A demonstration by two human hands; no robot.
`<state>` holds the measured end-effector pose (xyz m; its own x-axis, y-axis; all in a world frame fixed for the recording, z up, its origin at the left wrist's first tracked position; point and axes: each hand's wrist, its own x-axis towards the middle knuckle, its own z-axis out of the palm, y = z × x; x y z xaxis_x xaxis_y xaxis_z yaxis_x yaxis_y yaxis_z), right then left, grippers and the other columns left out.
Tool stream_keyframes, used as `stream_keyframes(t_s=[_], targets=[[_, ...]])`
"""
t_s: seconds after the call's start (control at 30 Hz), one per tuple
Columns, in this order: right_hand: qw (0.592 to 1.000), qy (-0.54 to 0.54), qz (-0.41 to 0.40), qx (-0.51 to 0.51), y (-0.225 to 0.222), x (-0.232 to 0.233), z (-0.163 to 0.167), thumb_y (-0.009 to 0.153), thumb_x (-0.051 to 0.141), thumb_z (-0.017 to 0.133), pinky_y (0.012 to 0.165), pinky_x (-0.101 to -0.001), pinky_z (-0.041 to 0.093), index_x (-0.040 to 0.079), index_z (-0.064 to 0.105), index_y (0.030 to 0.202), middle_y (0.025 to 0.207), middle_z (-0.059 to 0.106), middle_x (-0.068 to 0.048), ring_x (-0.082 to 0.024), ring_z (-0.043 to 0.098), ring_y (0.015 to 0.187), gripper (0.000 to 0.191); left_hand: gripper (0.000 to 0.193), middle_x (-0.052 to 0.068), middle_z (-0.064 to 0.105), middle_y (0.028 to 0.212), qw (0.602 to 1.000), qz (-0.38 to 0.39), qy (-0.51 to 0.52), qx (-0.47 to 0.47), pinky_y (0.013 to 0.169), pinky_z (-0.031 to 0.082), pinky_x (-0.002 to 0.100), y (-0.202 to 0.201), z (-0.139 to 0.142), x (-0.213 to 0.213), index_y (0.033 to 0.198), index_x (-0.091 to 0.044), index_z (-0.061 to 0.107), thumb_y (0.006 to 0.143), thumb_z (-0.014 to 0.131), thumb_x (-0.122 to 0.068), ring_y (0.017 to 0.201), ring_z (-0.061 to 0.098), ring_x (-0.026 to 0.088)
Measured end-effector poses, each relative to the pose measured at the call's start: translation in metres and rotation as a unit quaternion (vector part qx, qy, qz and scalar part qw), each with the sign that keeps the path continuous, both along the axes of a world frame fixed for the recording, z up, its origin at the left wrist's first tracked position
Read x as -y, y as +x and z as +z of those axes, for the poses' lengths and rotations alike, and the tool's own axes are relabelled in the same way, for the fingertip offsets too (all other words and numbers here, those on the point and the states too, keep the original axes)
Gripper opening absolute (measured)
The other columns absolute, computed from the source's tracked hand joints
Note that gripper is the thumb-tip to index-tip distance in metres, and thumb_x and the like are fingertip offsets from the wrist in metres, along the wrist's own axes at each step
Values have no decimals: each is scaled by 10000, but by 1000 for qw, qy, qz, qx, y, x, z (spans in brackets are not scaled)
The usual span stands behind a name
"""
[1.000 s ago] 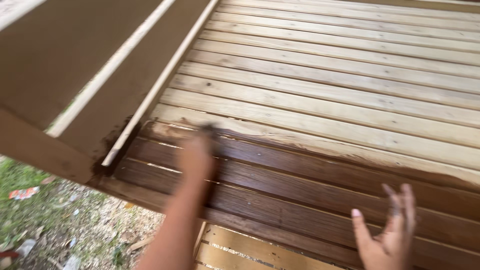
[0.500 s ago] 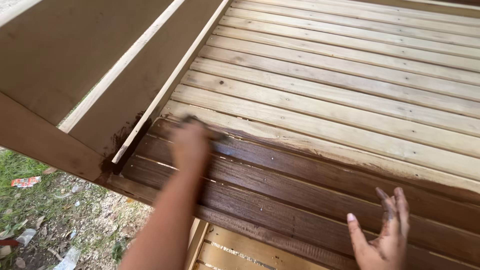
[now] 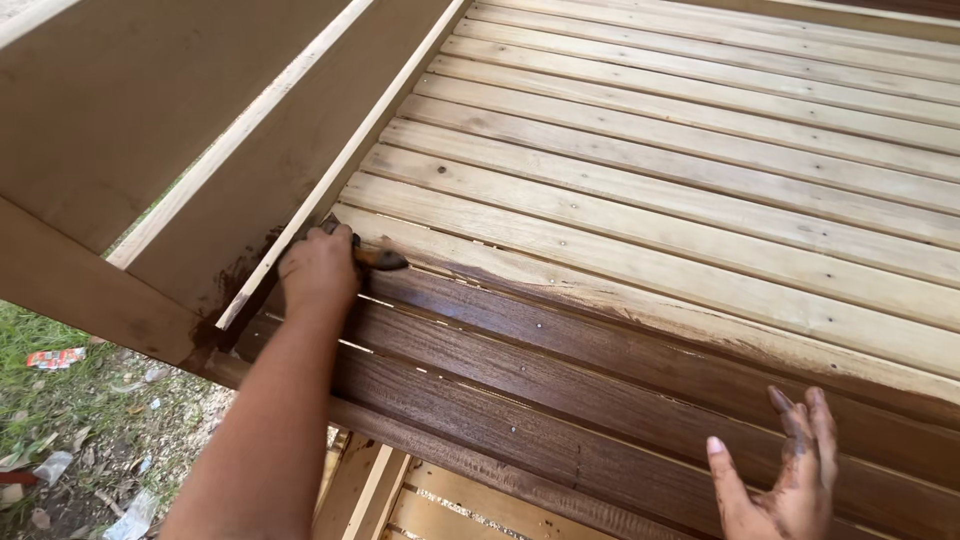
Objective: The person applies brown wood stain to slatted wooden panels using a wide brush, dipping the brush into a stain can and brushing along the slats. They reposition the can across the panels and continue coating the bare wood sections.
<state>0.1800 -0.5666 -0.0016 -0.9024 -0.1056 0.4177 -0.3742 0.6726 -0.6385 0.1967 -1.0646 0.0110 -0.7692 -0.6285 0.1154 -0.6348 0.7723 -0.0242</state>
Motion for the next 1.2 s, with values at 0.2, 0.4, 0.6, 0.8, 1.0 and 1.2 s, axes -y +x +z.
stream_keyframes(t_s=[0.2, 0.4, 0.6, 0.8, 1.0, 1.2], targets=[[998, -48, 32, -11, -3, 6, -11, 812, 61, 756, 1255, -533, 359, -70, 453, 1467, 1661, 299, -329, -409, 428, 1512, 733, 322, 197, 671, 1106, 981, -140, 14, 132, 724, 609, 428, -10, 11, -102, 1231, -77, 599, 927, 637, -175, 926, 702, 312], [998, -35, 43, -11, -6, 14, -15, 788, 36, 757, 1255, -543, 336, -70, 461, 1454, 1659, 274, -343, -431, 376, 1535, 737, 251, 135, 697, 1100, 993, -77, 24, 90, 747, 614, 431, 9, -12, -25, 1232, -148, 626, 982, 606, -136, 956, 707, 309], [999, -28, 31, 2, 2, 15, -13, 812, 46, 751, 1269, -549, 336, -61, 455, 1462, 1677, 267, -334, -443, 361, 1556, 723, 470, 145, 747, 1075, 992, -28, 65, -103, 861, 553, 481, 18, 11, 39, 1293, -241, 696, 832, 704, -152, 980, 697, 361], [1000, 3, 31, -4, 11, 27, -2, 788, 58, 767, 1228, -536, 361, -25, 412, 1491, 1659, 259, -312, -431, 389, 1506, 792, 364, 178, 741, 1078, 973, -81, 116, -180, 894, 535, 500, 14, 28, 46, 1253, -219, 743, 897, 738, -297, 1017, 677, 401], [992, -56, 106, -37, 14, 35, 1, 846, 62, 715, 1250, -517, 366, -13, 322, 1532, 1650, 233, -308, -417, 426, 1483, 794, 381, 209, 740, 1067, 994, 54, 85, 36, 894, 551, 479, 13, 32, 56, 1088, -81, 776, 846, 813, -374, 1018, 694, 395], [996, -41, 85, 3, 15, 36, 0, 823, 39, 716, 1240, -511, 345, -30, 333, 1502, 1632, 223, -309, -422, 395, 1481, 783, 402, 139, 756, 1085, 945, -74, 216, -234, 888, 588, 440, 7, 38, 59, 1197, -102, 709, 889, 694, -360, 997, 751, 306]])
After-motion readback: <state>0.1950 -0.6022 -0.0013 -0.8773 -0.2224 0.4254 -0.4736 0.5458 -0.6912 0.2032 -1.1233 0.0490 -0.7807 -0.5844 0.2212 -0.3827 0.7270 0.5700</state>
